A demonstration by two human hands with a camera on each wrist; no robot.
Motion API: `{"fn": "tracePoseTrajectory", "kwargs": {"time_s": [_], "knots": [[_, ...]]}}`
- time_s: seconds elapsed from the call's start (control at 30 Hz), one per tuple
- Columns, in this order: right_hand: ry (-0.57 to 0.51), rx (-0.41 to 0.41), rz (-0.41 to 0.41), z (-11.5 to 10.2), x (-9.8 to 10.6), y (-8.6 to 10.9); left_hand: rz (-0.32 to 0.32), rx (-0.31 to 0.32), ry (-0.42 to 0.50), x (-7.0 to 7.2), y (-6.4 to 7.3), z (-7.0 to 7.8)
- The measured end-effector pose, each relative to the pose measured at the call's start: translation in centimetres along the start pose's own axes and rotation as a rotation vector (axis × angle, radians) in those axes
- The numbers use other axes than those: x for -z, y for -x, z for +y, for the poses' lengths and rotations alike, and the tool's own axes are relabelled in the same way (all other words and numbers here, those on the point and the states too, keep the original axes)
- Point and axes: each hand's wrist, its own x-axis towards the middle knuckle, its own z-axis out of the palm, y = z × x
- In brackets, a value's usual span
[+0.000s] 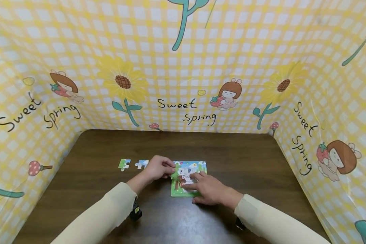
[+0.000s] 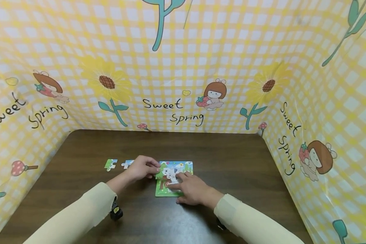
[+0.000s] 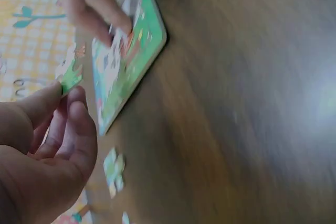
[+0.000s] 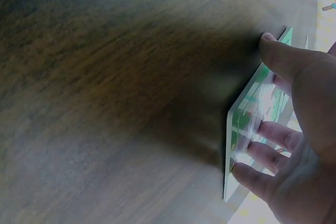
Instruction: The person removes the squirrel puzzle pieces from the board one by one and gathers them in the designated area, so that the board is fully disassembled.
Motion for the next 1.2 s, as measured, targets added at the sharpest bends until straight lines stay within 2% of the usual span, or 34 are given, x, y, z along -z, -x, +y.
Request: {"fn": "tracePoseTrajectory", "kwargs": {"time_s": [0.13, 0.37, 0.53, 0.67, 0.77, 0.87, 1.2], "knots": [[-0.003, 0.003, 0.013, 0.1, -0.1, 0.0, 0.014, -0.011, 0.007, 2.6, 1.2, -0.8], [-0.03, 0.011, 0.044, 0.1, -0.3, 0.3, 0.071, 0.026, 0.021, 7.7, 4.0, -3.7], [-0.036, 0.008, 0.046, 0.0, -0.2, 0.4, 0.134, 0.092, -0.023, 11.3, 5.8, -6.2], [-0.039, 0.013, 0.046, 0.1, -0.1, 0.3, 0.151, 0.155, -0.045, 13.3, 6.8, -8.0], [-0.038, 0.011, 0.046, 0.2, -0.3, 0.3, 0.16, 0.176, -0.066, 14.2, 7.2, -9.0], [-0.04, 0.005, 0.052, 0.2, -0.4, 0.4, 0.174, 0.165, -0.111, 14.6, 7.4, -9.5], [-0.073, -0.005, 0.05, 0.2, -0.7, 0.4, 0.214, 0.063, -0.442, 14.3, 7.6, -9.5]]}}
